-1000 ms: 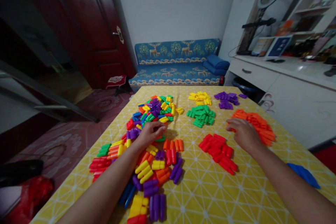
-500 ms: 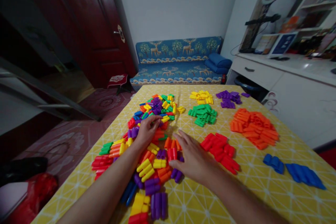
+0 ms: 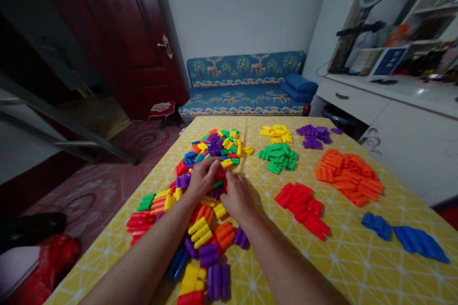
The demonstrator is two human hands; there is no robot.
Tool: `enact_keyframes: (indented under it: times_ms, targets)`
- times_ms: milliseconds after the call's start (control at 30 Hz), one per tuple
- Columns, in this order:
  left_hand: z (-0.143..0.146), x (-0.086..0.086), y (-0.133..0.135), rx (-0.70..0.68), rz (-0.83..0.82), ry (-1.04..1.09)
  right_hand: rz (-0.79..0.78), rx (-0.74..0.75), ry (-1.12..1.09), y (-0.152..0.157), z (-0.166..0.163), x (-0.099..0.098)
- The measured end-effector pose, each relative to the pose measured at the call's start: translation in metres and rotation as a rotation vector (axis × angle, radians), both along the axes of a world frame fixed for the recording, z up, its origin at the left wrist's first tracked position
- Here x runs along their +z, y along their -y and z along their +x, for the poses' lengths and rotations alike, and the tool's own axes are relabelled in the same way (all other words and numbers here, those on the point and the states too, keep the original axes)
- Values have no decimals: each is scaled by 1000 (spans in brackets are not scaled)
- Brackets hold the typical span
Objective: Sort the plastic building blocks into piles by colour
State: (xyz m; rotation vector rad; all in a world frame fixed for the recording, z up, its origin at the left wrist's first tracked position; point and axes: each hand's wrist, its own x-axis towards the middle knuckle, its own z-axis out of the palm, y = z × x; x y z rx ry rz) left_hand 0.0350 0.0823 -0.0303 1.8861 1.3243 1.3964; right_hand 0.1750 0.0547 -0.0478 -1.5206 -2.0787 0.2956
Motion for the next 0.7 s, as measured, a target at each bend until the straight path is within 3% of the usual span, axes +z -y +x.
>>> enact_keyframes:
  times_ms: [333, 500, 700]
  targets:
    - [-1, 5, 3, -8, -22, 93, 101, 122, -278, 2, 8, 1]
    - [-2, 5, 5, -61, 12, 79, 187, 35, -457, 5, 12, -1]
    - [1, 5, 2, -188, 105, -89, -6, -104, -792, -1, 18, -6]
